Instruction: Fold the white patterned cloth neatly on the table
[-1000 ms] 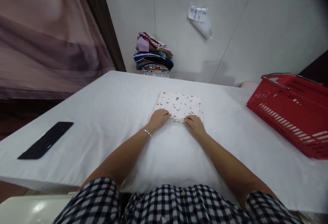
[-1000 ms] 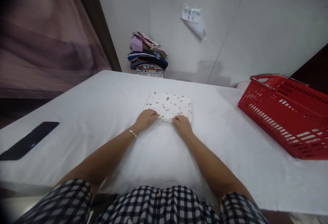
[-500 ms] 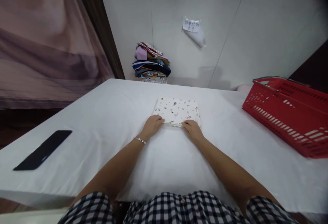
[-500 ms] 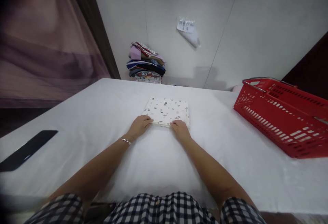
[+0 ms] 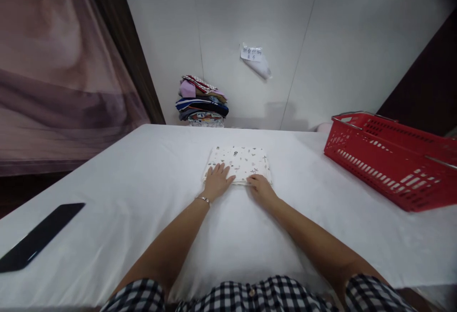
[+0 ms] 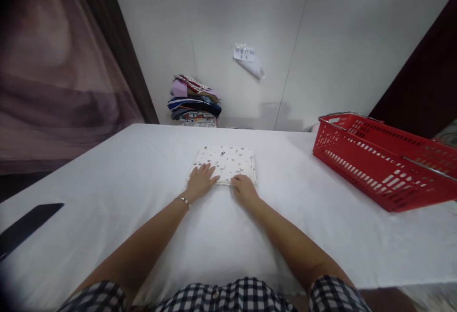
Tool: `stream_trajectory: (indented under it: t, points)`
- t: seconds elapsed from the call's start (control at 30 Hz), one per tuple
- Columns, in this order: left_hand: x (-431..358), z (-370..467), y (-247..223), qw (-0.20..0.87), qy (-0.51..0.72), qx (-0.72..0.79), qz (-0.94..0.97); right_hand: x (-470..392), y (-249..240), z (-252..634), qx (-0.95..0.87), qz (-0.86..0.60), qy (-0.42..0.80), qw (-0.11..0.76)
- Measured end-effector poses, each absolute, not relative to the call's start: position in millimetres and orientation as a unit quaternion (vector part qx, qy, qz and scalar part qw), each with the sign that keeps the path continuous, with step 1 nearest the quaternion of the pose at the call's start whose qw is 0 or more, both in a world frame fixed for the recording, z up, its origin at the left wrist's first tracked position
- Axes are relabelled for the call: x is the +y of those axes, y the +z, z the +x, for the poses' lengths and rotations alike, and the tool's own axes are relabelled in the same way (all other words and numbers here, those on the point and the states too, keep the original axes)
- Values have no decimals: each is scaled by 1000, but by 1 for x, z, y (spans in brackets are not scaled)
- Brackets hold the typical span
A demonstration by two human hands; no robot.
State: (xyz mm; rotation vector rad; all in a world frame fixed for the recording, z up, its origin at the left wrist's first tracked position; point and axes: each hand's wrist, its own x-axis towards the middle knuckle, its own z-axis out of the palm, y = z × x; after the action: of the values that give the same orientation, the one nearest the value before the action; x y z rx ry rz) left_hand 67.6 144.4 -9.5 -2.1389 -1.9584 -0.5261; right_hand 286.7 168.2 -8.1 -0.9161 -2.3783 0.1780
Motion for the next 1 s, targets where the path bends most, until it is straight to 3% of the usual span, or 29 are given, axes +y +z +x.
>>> stream_trajectory:
  t: [0.17,0.37,0.63,1.0]
  points:
    - [144,66,-11,96,-177,-664,-720,198,13,278,-857,-401,45,321]
    - [134,68,-11,90,-180,-670,-715,219,-8,290,-815,-540,65,200]
    - [149,70,27,-121,-64,-734,-665,218,-15,293,-819,-549,67,154]
    - [160,46,11,-106,-106,-800,-581,223,-23,296,-825,-522,92,195]
